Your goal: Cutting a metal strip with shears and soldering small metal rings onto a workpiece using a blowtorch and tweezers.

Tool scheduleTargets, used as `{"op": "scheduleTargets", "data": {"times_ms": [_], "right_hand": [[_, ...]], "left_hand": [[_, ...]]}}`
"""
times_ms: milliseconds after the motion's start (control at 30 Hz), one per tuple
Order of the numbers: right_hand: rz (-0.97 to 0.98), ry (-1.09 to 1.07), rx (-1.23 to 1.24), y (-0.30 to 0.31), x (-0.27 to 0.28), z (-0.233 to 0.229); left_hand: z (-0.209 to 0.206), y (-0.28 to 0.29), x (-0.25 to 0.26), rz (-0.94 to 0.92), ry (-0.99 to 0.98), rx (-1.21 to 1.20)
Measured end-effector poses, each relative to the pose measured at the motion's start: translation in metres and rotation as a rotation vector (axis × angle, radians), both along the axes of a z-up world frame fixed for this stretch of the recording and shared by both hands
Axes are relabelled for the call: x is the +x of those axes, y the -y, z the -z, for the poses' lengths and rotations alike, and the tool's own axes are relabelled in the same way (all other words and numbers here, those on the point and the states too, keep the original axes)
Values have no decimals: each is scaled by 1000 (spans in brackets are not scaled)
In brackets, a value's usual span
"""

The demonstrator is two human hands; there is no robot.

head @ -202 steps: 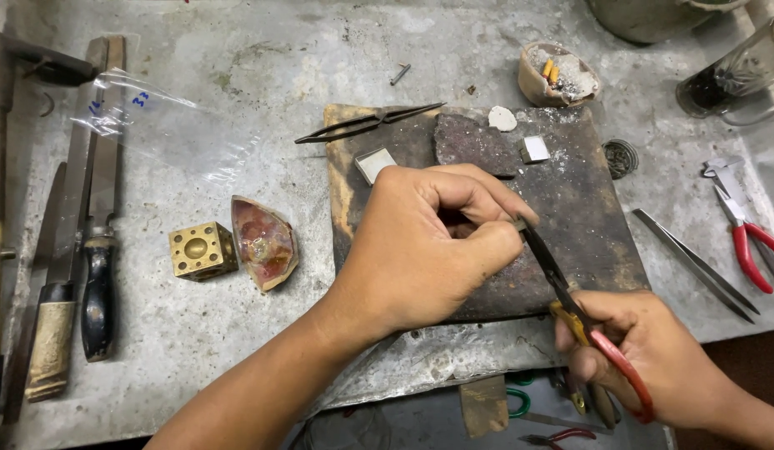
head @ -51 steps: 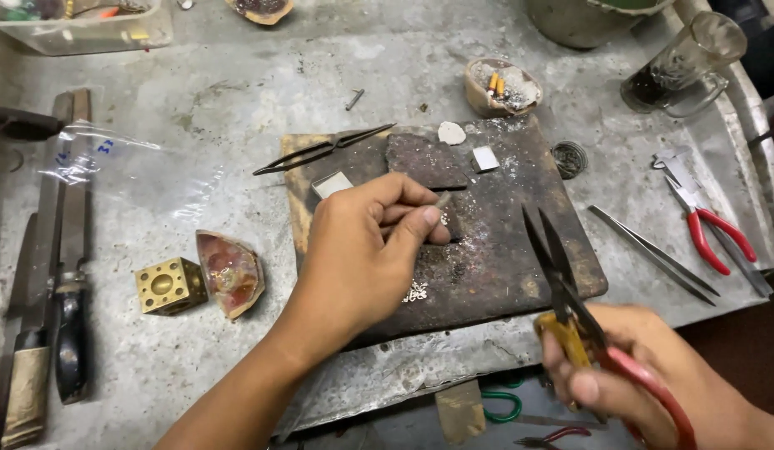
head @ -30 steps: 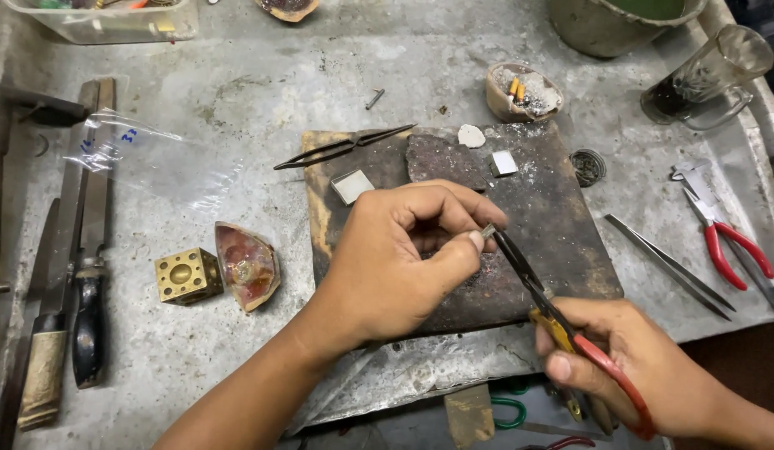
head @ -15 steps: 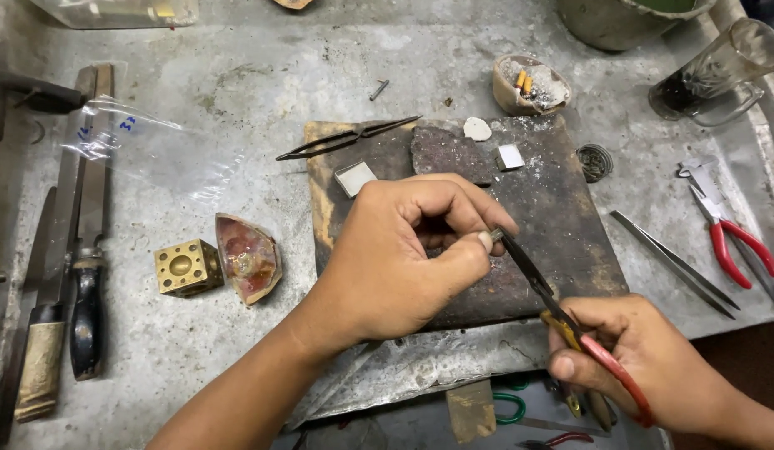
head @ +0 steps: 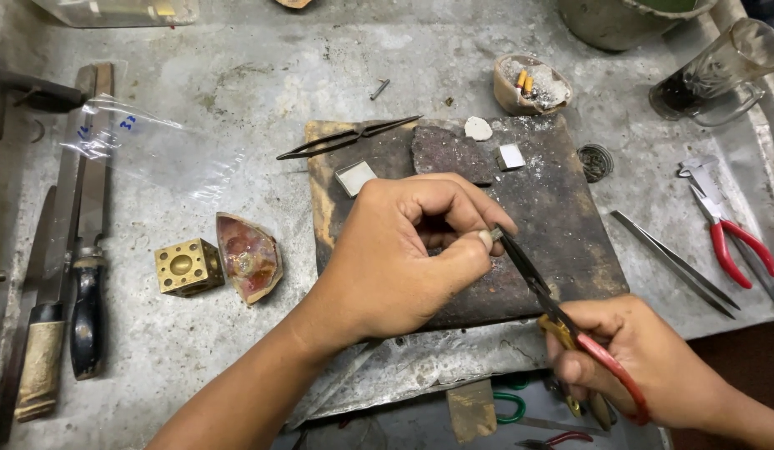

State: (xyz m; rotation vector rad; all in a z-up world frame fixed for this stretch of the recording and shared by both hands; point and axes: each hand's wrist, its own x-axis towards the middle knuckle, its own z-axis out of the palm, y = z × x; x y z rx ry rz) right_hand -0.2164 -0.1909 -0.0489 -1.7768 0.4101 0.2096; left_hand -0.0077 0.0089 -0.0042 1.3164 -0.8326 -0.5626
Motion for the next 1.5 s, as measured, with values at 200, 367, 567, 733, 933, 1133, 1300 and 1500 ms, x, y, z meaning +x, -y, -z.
{"op": "scheduleTargets", "data": {"times_ms": [200, 367, 567, 733, 933, 1133, 1300, 1500], "right_hand": [[-31, 70, -24, -9, 3, -6], [-32, 33, -94, -5, 3, -4], [-30, 21, -112, -3, 2, -2], [-23, 3, -141, -4, 5, -3], [0, -105, -75, 3, 14, -1], [103, -418, -159, -7, 47, -31], [48, -475, -191, -8, 53, -41], [85, -453, -121, -3, 47, -41]], "left_hand": [[-2, -1, 0, 1, -1, 1], [0, 0, 0, -1, -4, 4], [1, 0, 0, 1, -14, 1], [2, 2, 2, 2, -11, 17], [4, 9, 11, -81, -56, 265], [16, 14, 18, -193, -67, 419], [6, 13, 14, -196, 84, 651], [-7, 7, 11, -148, 87, 673]]}}
